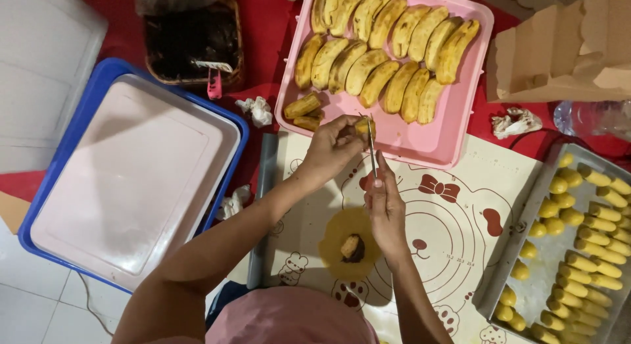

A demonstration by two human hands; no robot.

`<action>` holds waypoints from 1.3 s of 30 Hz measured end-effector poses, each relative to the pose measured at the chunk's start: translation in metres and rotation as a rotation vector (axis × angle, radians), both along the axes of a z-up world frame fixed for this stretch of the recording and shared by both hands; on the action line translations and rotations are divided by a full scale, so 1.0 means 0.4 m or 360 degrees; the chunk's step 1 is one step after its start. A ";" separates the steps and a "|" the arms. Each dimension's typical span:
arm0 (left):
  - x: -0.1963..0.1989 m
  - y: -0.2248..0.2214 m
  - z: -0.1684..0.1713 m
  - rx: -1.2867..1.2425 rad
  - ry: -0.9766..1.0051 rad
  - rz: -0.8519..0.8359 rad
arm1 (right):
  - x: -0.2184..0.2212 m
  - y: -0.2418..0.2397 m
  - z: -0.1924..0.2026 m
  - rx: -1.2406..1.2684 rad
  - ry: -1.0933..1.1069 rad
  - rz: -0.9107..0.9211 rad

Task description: Assembling pastry rolls by cutting bananas, spreading chocolate filling, and rolling them in dough on a silicone mat.

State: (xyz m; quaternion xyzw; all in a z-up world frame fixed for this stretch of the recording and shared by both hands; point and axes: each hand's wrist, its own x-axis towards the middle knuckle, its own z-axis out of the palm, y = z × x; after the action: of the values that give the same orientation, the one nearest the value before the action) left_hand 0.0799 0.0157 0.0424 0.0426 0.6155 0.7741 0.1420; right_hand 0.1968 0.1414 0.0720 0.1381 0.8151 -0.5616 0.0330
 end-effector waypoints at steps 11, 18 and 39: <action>0.021 -0.049 0.037 0.0020 -0.0185 0.0083 | -0.016 -0.018 -0.031 0.0064 -0.0042 0.0138; 0.011 -0.062 -0.017 0.0183 -0.0315 0.0129 | -0.025 -0.017 -0.035 0.0047 -0.0138 0.0238; -0.009 -0.120 0.025 0.0854 -0.0779 0.0234 | -0.062 -0.017 -0.045 0.0034 -0.0263 0.0368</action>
State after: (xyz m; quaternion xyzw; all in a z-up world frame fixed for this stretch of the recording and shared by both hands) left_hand 0.0764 -0.0325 0.0523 -0.1523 0.3399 0.9033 0.2128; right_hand 0.1721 0.1347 0.0542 0.0896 0.8261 -0.5319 0.1631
